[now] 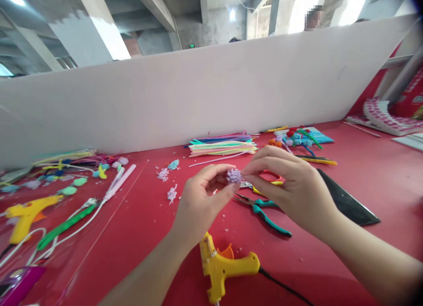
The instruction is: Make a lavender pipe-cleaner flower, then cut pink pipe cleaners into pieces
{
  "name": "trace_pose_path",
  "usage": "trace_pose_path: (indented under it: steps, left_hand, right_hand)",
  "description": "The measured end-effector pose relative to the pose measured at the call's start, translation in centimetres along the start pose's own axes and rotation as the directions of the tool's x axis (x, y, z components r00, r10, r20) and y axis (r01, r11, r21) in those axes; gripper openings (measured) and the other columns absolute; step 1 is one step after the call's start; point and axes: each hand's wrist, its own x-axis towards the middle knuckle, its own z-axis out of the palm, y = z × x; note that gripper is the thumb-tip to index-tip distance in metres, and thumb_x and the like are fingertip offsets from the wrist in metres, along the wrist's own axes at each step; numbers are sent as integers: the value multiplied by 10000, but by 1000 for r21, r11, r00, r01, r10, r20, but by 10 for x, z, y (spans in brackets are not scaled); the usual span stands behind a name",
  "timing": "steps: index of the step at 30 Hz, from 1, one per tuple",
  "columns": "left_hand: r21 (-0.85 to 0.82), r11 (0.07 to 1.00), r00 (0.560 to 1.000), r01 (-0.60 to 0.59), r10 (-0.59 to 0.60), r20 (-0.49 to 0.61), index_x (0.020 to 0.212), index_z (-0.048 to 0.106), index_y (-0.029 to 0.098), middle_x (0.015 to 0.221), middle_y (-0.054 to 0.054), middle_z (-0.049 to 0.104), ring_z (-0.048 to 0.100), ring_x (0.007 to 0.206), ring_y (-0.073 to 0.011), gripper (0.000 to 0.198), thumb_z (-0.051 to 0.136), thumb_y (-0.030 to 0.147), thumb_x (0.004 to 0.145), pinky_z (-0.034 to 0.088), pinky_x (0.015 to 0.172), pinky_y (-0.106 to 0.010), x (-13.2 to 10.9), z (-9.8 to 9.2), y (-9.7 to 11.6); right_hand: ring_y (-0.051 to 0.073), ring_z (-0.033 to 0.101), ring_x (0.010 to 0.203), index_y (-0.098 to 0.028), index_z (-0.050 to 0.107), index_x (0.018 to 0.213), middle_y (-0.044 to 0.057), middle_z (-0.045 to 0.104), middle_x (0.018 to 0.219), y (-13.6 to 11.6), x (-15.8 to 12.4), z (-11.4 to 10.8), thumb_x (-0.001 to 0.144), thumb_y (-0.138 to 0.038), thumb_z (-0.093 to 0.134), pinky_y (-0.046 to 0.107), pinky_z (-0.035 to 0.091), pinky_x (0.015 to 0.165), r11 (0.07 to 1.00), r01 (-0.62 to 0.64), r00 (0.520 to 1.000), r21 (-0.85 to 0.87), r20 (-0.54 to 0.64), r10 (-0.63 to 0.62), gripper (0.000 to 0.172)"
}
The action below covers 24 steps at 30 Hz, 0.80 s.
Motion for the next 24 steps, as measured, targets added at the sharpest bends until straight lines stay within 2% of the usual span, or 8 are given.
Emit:
trace_pose_path:
  steps: [8,12,18,24]
  left_hand:
    - [84,996,1000,-19,18,10,962,614,202,958,-45,641,592,876,-165,212,603,261,759,484,778,-268,0,0,4]
    - [114,993,1000,21,-23,15,965,620,205,962,-46,649,593,875,-174,228,609,285,753,483,749,-267,0,-1,6]
    - [161,986,999,36,-31,-33,969,630,225,946,-32,660,586,862,-177,250,612,335,745,465,718,-265,-1,-1,3]
    - [148,988,999,35,-37,10,953,636,232,918,-24,663,581,847,-173,236,613,341,746,462,711,-266,-1,-1,1]
  right_hand:
    - [165,514,754,-203,613,809,43,572,781,6,-3,7,846,-169,477,323,437,698,990,117,993,-79,-17,-118,145]
    - [160,515,778,-198,608,833,40,573,801,5,-2,5,837,-176,503,303,438,694,992,102,994,-78,-16,-104,107]
    - [165,544,784,-218,614,798,35,588,823,5,3,-3,812,-167,526,304,445,689,998,10,1000,-61,4,-9,102]
    - [163,537,768,-215,594,757,28,579,785,8,4,-1,804,-145,516,304,443,692,998,46,999,-43,30,-45,115]
